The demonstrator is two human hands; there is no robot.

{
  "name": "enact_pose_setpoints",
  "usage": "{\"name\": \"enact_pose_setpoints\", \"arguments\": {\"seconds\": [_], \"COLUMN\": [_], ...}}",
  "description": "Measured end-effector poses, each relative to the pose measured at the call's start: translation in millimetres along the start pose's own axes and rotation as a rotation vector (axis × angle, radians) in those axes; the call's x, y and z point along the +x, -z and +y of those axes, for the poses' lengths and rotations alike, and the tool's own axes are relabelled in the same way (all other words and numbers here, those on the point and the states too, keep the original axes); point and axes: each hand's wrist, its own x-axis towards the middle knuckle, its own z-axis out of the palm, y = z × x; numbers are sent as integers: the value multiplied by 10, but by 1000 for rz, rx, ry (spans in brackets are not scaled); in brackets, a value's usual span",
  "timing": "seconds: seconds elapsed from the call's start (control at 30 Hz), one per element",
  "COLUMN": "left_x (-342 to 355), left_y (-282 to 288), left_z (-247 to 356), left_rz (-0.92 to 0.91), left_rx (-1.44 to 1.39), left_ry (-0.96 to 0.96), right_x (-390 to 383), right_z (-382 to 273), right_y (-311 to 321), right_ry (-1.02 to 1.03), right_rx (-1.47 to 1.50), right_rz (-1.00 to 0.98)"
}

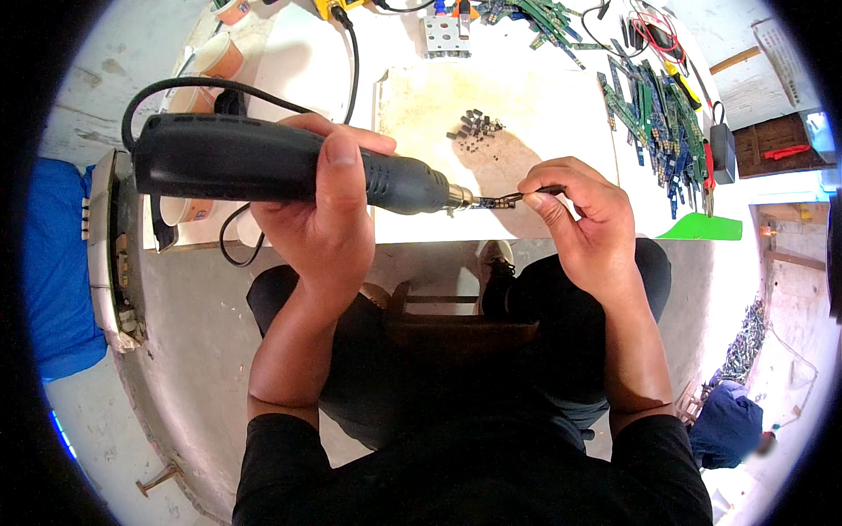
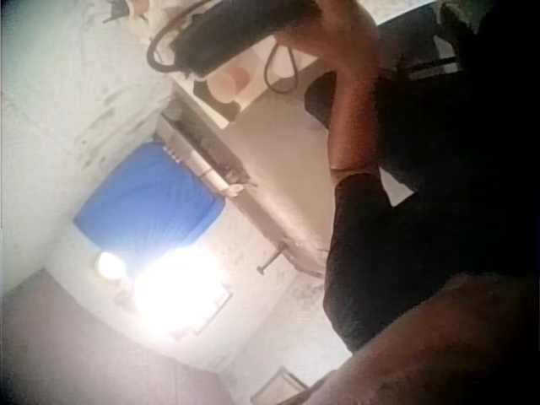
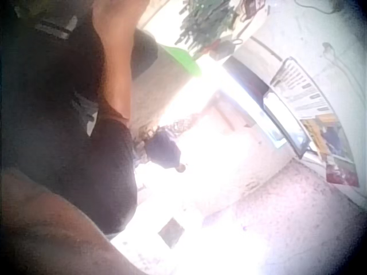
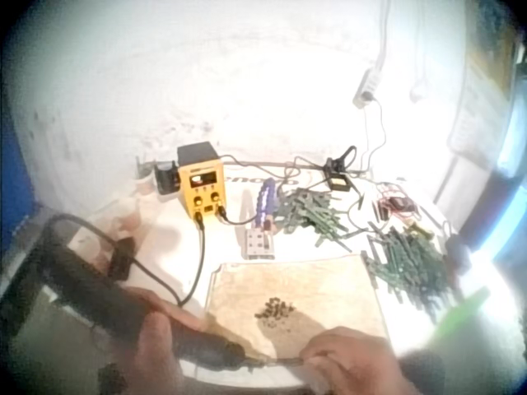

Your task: The person uses a hot air gun to heat and remove small electronic components from a green circuit board. They hold the board with tweezers while applying heat, and the removed components accumulate on the work surface.

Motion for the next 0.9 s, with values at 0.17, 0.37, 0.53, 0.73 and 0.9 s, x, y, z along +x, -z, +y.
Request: {"name": "enact_pose_setpoints", "arguments": {"seconds": [0.17, 0.37, 0.53, 0.73, 0.9], "left_x": [-4, 2, -1, 5, 6], "left_y": [15, 13, 2, 18, 22], "left_z": [-12, -5, 11, -3, -11], "left_rz": [-16, -7, -2, -6, -16], "left_rx": [9, -3, -7, 0, -10], "left_ry": [-7, 9, 7, -8, 3], "right_x": [-3, -5, 1, -1, -9], "right_z": [-10, 0, 5, 9, 1], "right_y": [-4, 9, -8, -10, -10], "right_ry": [-6, 10, 18, 21, 1], "right_rx": [-2, -7, -14, 2, 16], "right_rz": [-2, -23, 5, 5, 7]}}
